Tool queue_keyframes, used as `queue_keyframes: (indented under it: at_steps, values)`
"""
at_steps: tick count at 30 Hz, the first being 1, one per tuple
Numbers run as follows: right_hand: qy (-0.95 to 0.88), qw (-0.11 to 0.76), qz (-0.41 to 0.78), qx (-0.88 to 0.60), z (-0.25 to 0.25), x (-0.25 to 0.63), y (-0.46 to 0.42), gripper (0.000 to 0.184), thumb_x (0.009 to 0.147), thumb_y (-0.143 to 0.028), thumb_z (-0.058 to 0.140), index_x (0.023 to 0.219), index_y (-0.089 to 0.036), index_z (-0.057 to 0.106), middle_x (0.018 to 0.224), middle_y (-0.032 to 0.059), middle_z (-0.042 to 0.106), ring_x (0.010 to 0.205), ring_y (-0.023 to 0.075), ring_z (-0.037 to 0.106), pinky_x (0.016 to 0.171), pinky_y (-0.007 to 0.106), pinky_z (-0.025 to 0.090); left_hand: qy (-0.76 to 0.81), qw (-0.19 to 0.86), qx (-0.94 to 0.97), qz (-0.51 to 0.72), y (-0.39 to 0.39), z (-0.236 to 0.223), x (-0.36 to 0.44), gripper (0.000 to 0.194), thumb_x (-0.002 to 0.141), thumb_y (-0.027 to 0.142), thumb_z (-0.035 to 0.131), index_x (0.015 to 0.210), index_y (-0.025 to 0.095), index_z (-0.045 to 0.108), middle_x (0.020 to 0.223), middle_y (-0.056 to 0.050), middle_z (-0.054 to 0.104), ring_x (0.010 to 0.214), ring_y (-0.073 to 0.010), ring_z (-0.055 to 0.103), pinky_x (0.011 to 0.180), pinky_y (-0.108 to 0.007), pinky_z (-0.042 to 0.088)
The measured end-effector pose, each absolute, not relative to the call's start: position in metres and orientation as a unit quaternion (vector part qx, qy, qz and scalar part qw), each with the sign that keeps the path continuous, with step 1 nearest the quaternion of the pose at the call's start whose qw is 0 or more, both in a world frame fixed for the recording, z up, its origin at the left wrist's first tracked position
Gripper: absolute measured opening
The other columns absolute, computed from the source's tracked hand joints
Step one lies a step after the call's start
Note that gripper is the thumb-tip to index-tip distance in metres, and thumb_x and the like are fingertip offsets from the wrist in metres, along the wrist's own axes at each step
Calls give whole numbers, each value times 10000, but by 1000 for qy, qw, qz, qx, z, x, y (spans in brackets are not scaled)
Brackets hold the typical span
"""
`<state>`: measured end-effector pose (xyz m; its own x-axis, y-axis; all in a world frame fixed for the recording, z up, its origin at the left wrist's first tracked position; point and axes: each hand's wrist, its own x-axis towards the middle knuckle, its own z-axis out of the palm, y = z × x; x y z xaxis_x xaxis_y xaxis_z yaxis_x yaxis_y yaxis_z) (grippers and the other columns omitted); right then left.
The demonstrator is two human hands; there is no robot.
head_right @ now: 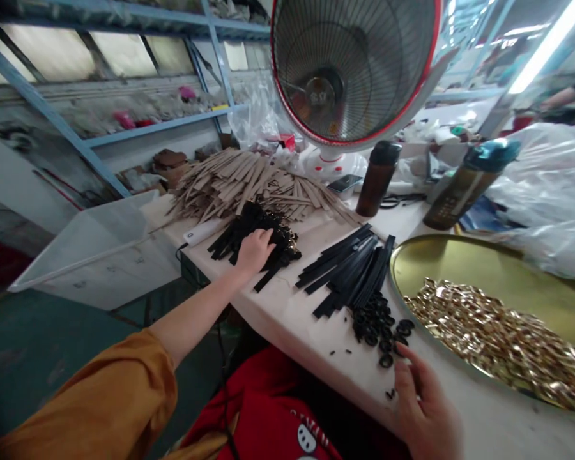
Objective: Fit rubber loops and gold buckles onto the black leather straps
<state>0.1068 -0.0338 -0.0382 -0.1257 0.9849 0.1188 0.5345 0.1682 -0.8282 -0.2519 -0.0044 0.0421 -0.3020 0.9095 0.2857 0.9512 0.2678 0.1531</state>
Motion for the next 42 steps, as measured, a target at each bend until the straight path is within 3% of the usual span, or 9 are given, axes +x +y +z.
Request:
queue_keyframes:
  at_steps: [10, 14, 18, 23, 25, 30, 35, 40, 42]
  values:
    - [-673, 352, 231, -608, -51, 117, -29, 469, 802, -511, 409, 1005, -143, 617, 811, 82, 641, 667, 197, 574, 623, 288, 437, -757, 96, -630, -148, -2, 29, -233, 266, 882, 270, 382, 1043, 166, 566, 1046, -85, 549, 974, -202, 489, 834, -324, 356]
    - [-683, 352, 217, -602, -49, 115, -30, 418, 809, -476, 423, 987, -154, 622, 829, 84, 656, 690, 203, 594, 637, 287, 444, -653, -34, -749, -107, -11, 20, -166, 247, 871, 331, 402, 856, 175, 592, 861, -53, 593, 825, -167, 549, 750, -291, 391]
    - [-693, 354, 220, -589, -47, 115, -29, 383, 819, -448, 425, 978, -158, 619, 841, 83, 660, 713, 205, 602, 640, 285, 448, -715, -92, -690, -70, -12, 7, -134, 259, 762, 403, 533, 809, 151, 574, 816, -78, 598, 774, -217, 571, 666, -315, 419]
    - [-699, 366, 215, -575, -48, 114, -29, 353, 831, -416, 425, 979, -157, 614, 840, 85, 659, 701, 197, 600, 638, 284, 447, -743, -109, -655, -80, -25, 9, -145, 110, 768, 258, 494, 775, 163, 547, 756, -49, 599, 713, -181, 576, 628, -281, 424]
    - [-703, 367, 217, -568, -49, 113, -29, 332, 837, -395, 426, 981, -160, 612, 837, 83, 659, 698, 192, 598, 637, 281, 445, -751, -107, -640, -123, -36, 21, -150, 83, 772, 231, 477, 785, 171, 534, 754, -32, 593, 704, -161, 567, 632, -268, 425]
    - [-706, 386, 228, -548, -49, 114, -30, 290, 843, -356, 431, 985, -170, 603, 868, 75, 647, 751, 187, 586, 681, 290, 437, -662, -128, -562, -479, -66, 77, -153, 115, 758, 257, 546, 822, 178, 493, 870, -26, 614, 753, -113, 562, 705, -241, 436]
    - [-684, 397, 258, -555, -47, 117, -28, 318, 831, -374, 443, 1023, -169, 591, 847, 66, 624, 720, 180, 560, 659, 303, 429, -561, -306, -441, -631, -80, 98, -139, 188, 780, 279, 549, 831, 181, 397, 715, 10, 632, 616, -92, 590, 606, -215, 441]
    - [-686, 399, 215, -570, -39, 133, -14, 333, 817, -380, 455, 1018, -161, 605, 772, 57, 607, 668, 173, 537, 633, 299, 418, -552, -661, -231, -453, -104, 41, -106, 95, 804, 206, 488, 862, 142, 448, 720, -19, 624, 591, -82, 589, 555, -194, 426]
    - [-691, 398, 174, -578, -35, 143, -2, 328, 811, -368, 459, 1010, -156, 611, 783, 64, 610, 668, 175, 535, 638, 302, 421, -537, -734, -187, -371, -116, 19, -95, 124, 784, 146, 481, 907, 126, 478, 746, -30, 619, 613, -84, 592, 558, -192, 430]
